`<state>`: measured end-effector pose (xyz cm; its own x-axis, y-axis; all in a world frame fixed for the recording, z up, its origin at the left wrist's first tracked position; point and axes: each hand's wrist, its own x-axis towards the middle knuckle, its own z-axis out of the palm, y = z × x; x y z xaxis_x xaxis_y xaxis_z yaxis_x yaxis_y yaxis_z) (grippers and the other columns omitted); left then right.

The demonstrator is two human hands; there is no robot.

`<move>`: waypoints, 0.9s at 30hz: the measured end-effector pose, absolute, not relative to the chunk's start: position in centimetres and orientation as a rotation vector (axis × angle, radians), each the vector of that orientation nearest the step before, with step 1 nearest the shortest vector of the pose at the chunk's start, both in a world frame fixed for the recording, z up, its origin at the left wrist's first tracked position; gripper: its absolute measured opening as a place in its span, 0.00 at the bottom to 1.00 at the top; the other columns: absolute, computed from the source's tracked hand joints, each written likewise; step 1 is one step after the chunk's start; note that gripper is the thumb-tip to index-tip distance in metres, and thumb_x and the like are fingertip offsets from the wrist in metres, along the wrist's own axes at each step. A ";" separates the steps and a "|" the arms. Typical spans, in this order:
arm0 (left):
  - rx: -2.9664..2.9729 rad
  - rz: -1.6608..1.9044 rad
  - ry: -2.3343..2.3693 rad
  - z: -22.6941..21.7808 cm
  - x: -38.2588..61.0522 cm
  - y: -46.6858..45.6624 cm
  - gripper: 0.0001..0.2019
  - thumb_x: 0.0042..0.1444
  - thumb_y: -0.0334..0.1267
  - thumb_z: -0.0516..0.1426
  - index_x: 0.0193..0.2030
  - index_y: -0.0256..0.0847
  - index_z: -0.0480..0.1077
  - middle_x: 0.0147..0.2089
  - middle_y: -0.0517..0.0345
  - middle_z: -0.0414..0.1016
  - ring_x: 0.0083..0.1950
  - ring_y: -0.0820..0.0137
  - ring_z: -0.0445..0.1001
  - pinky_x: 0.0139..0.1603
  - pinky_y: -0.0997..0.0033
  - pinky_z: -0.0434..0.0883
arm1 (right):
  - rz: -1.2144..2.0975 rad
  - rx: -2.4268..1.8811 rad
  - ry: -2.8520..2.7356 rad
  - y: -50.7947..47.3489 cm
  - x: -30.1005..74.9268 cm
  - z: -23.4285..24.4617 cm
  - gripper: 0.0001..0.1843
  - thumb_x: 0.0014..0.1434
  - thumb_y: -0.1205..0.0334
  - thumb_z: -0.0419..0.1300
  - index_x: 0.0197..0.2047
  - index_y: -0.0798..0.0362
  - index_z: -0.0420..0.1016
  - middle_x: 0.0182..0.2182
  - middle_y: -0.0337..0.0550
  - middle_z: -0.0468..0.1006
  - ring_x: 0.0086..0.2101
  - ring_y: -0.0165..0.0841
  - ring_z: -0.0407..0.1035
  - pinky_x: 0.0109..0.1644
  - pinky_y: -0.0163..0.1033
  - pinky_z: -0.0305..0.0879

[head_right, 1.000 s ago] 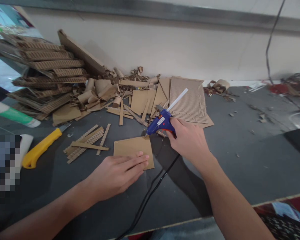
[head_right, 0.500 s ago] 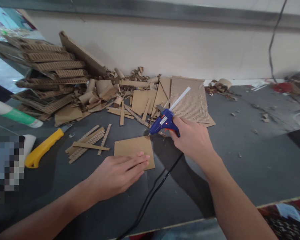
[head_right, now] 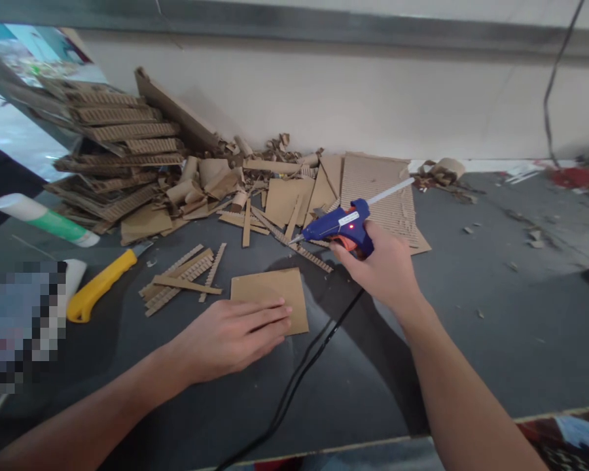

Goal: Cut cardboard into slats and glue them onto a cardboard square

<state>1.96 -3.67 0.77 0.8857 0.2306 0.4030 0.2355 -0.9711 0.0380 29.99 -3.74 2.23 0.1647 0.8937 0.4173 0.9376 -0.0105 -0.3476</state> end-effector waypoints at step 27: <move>-3.009 -0.411 -1.537 5.8 -5.7 1.9 0.09 0.61 0.46 0.60 0.43 0.46 0.75 0.40 0.60 0.79 0.40 0.66 0.76 0.40 0.70 0.68 | 0.834 -1.630 -1.495 -3.1 26.4 -1.6 0.26 0.59 0.36 0.58 0.42 0.52 0.73 0.28 0.44 0.78 0.21 0.31 0.65 0.23 0.36 0.59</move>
